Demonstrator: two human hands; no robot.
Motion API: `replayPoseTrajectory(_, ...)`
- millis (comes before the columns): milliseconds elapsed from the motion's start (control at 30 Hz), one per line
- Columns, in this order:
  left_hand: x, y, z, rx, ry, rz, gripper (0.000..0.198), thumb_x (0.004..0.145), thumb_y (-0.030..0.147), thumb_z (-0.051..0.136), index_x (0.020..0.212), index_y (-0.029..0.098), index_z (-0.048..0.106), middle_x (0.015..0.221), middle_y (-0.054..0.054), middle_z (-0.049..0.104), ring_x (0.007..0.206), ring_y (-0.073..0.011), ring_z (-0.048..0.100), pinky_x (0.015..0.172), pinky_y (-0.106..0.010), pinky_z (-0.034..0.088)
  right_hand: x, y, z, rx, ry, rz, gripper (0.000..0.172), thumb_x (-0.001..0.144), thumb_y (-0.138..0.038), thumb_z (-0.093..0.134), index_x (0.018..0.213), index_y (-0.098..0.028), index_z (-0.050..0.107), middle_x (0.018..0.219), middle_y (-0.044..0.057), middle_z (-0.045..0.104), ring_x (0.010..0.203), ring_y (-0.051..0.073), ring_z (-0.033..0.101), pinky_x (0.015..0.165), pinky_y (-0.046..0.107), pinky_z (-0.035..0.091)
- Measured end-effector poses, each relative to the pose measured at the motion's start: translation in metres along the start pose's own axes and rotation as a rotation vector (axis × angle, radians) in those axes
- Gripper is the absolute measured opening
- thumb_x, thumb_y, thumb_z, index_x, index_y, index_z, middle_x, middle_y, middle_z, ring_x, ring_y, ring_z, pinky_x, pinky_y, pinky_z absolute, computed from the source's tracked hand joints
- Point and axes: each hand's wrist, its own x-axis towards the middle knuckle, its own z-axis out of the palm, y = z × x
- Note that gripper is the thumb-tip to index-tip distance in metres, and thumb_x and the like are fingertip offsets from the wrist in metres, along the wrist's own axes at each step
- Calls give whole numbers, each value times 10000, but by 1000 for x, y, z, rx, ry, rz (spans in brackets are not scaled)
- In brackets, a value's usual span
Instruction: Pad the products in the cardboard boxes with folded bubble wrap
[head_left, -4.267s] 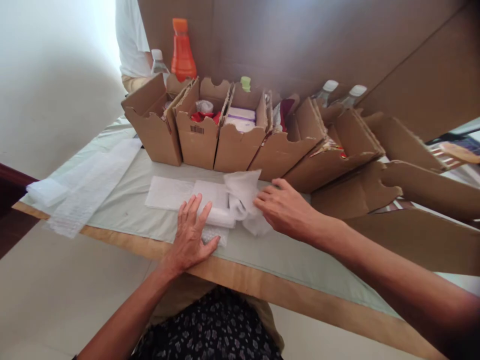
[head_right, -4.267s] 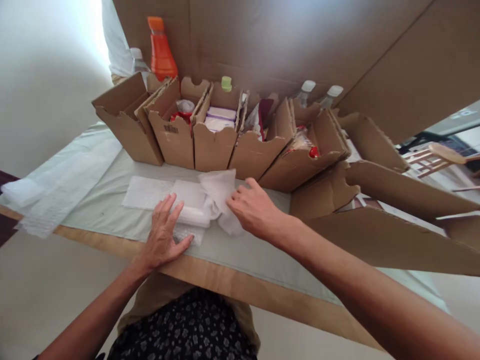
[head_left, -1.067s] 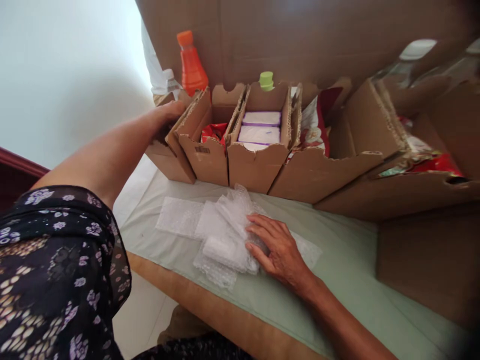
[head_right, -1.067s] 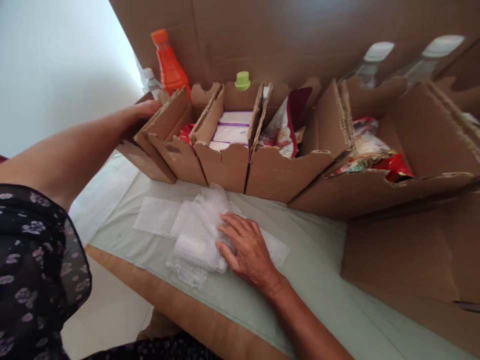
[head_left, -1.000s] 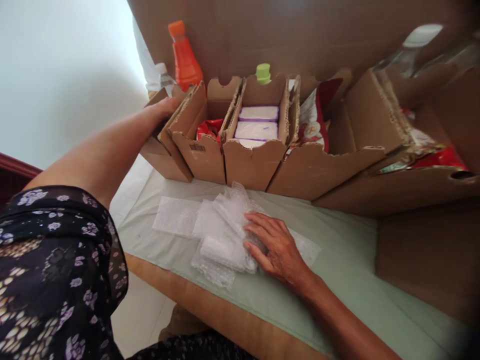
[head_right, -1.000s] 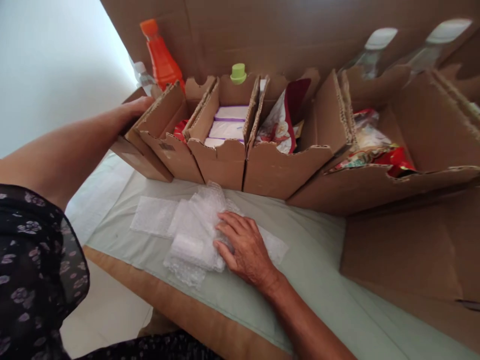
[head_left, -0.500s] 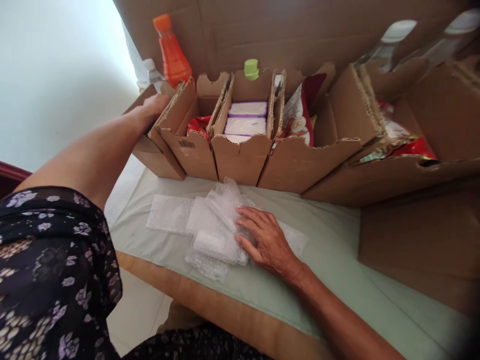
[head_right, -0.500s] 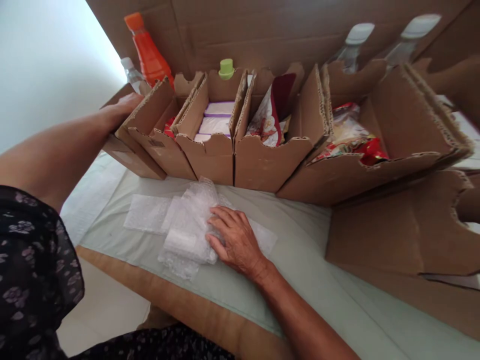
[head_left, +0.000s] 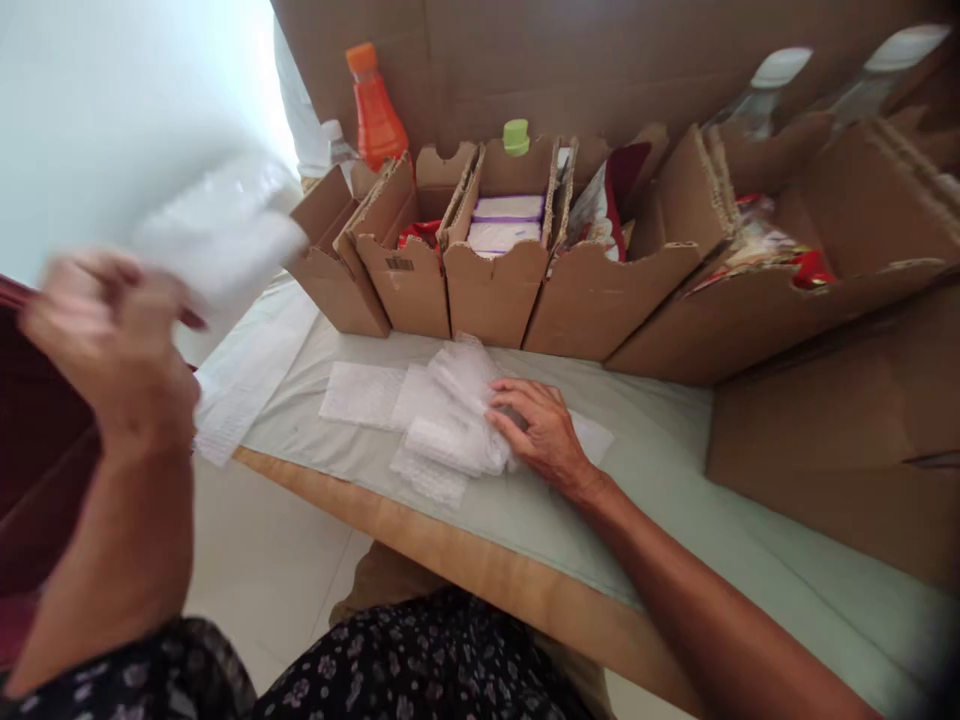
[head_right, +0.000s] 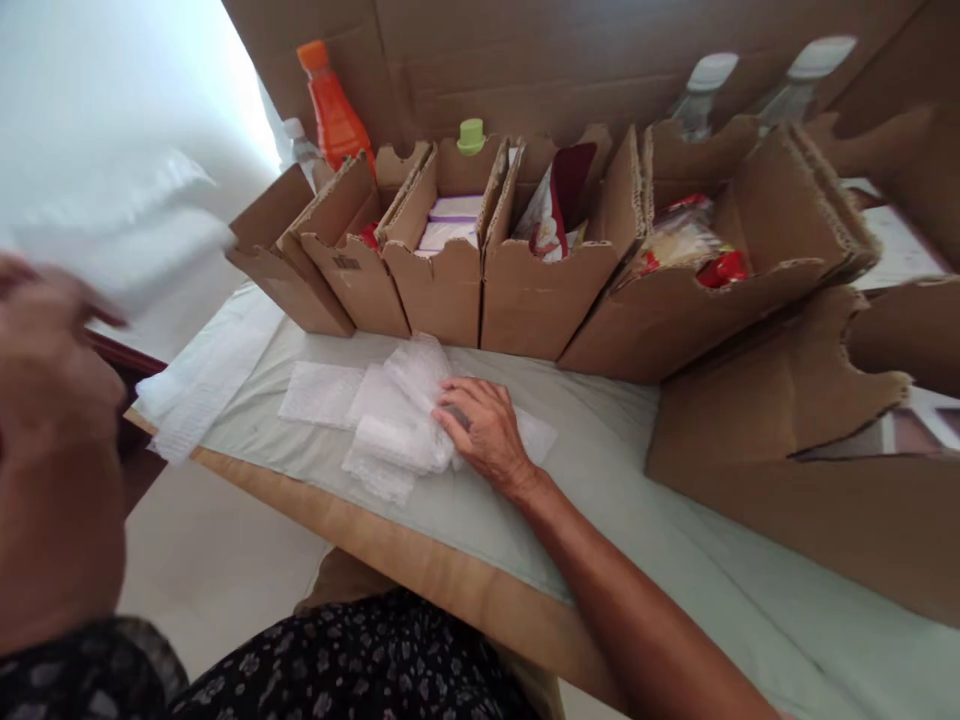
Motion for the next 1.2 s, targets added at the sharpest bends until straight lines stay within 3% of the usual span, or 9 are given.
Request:
replayPoseTrajectory(33,-33,-11,-3,-99,76,35,172,681,271,657,810,161,630,730,24,624,720,-145,619,634,-294,525,3,-4,-2,-1,28,10,174,1013,-343,564,954,-245,695,1154,71,771,1096,259,715,985,466,497)
replayPoseTrajectory(133,-116,-25,9,-413,-144,-146,148,747,289,686,811,195,591,625,51,583,519,-118,556,513,-278,536,13,-23,-20,-23,196,6,154,1039,-323,547,963,-253,661,1158,53,771,1112,246,716,1000,451,481)
replayPoseTrajectory(267,-175,-20,23,-350,-286,12,114,904,309,657,904,203,616,1044,-61,751,865,-175,729,727,-300,617,7,-48,-58,-150,385,-102,61,1023,-260,610,966,-245,626,1220,47,755,1168,242,704,1026,428,460)
replayPoseTrajectory(400,-192,-29,9,-304,-670,257,104,878,240,645,976,211,665,1245,-110,710,1183,-257,691,1028,-433,574,-26,-46,-87,-300,115,-227,66,1005,-305,626,1015,-240,626,1131,48,772,1057,252,727,961,425,483)
replayPoseTrajectory(500,-186,-42,3,-322,-725,168,464,897,322,624,1348,223,579,1447,-149,602,1331,-311,609,1096,-521,534,-44,-29,-94,-311,-15,-125,475,982,-516,634,1355,-229,571,1259,118,733,1128,307,708,954,467,520)
replayPoseTrajectory(600,-178,-45,16,-215,-781,108,718,895,476,675,1536,238,456,1619,-188,449,1495,-379,460,1182,-600,443,-46,-14,-84,-326,-120,-28,906,905,-675,660,1627,-236,333,1542,190,549,1358,400,588,1006,557,526)
replayPoseTrajectory(700,-186,-36,42,-61,-885,132,918,775,534,828,1552,211,461,1683,-237,346,1566,-449,341,1238,-645,348,-41,-13,-53,-361,-258,-27,1017,848,-659,719,1667,-239,284,1623,211,450,1429,451,511,1034,600,521)
replayPoseTrajectory(933,-213,-20,77,-144,-609,258,635,827,274,816,1413,217,578,1534,-207,521,1423,-377,546,1190,-580,460,-18,-47,-1,-285,-25,-59,539,944,-273,588,1478,-230,541,1433,147,649,1275,345,656,1029,525,571)
replayPoseTrajectory(1200,-121,-59,8,-218,-181,302,542,922,420,767,1406,270,575,1517,-133,542,1419,-317,553,1168,-521,500,80,-134,38,85,148,-298,545,986,-277,614,1511,-281,470,1458,87,627,1377,263,590,1161,464,511)
